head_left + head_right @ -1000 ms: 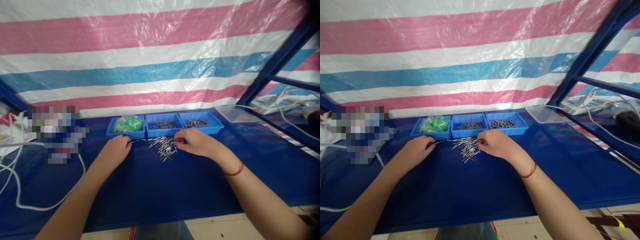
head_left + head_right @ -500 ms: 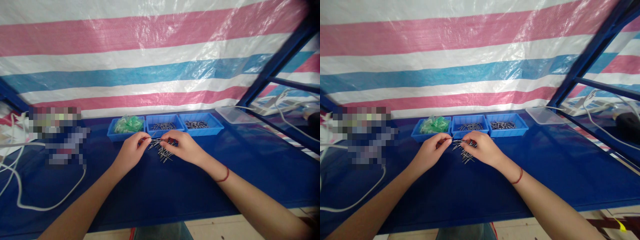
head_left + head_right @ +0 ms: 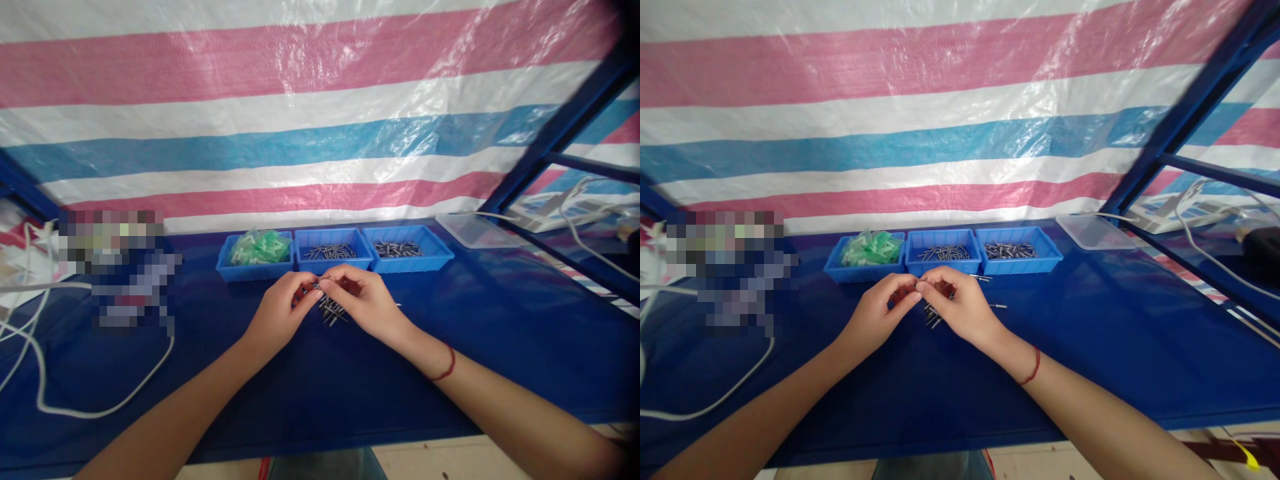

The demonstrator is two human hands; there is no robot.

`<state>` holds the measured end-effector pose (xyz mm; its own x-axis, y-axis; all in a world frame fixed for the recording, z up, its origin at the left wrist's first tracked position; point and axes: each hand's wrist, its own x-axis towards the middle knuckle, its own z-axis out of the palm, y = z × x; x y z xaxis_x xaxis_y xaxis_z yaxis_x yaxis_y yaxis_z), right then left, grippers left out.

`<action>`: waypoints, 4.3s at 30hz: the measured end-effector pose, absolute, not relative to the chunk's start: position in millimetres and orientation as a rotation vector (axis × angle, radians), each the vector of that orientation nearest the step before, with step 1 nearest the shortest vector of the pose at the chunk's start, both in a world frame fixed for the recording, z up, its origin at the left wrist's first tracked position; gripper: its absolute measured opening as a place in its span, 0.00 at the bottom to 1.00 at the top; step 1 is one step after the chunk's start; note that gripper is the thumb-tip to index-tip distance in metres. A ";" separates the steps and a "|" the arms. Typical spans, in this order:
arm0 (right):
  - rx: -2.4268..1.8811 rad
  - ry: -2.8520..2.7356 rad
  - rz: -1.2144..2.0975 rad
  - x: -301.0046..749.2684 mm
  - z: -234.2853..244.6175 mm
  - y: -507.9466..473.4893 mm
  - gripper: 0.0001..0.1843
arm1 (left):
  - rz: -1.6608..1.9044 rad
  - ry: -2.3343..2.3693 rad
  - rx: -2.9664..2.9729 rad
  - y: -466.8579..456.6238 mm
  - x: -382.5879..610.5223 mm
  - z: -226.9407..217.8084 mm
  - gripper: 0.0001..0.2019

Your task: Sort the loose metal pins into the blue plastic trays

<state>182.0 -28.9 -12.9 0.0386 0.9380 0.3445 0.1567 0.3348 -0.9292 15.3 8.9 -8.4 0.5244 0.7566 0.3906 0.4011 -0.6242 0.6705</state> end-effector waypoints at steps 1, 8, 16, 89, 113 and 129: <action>-1.080 -1.417 0.829 182.4 -12.5 -28.8 0.08 | 0.925 0.933 2.279 9.4 15.0 -8.6 0.05; -1.099 -1.533 0.800 189.7 -9.8 -26.2 0.07 | 1.016 0.927 2.303 14.4 11.9 -7.9 0.03; -1.145 -1.801 0.351 202.4 -0.1 -22.9 0.06 | 1.016 0.941 2.255 13.1 13.3 -11.8 0.06; -1.252 -1.950 0.127 226.5 13.0 -19.6 0.10 | 0.972 0.903 2.387 6.7 18.7 -14.1 0.07; -1.512 -2.109 0.061 237.9 19.6 -21.1 0.10 | 0.539 0.581 3.138 -8.2 38.2 -25.3 0.09; -1.362 -2.228 0.267 214.8 3.9 -24.4 0.11 | 0.583 1.099 3.025 18.8 20.4 -10.4 0.10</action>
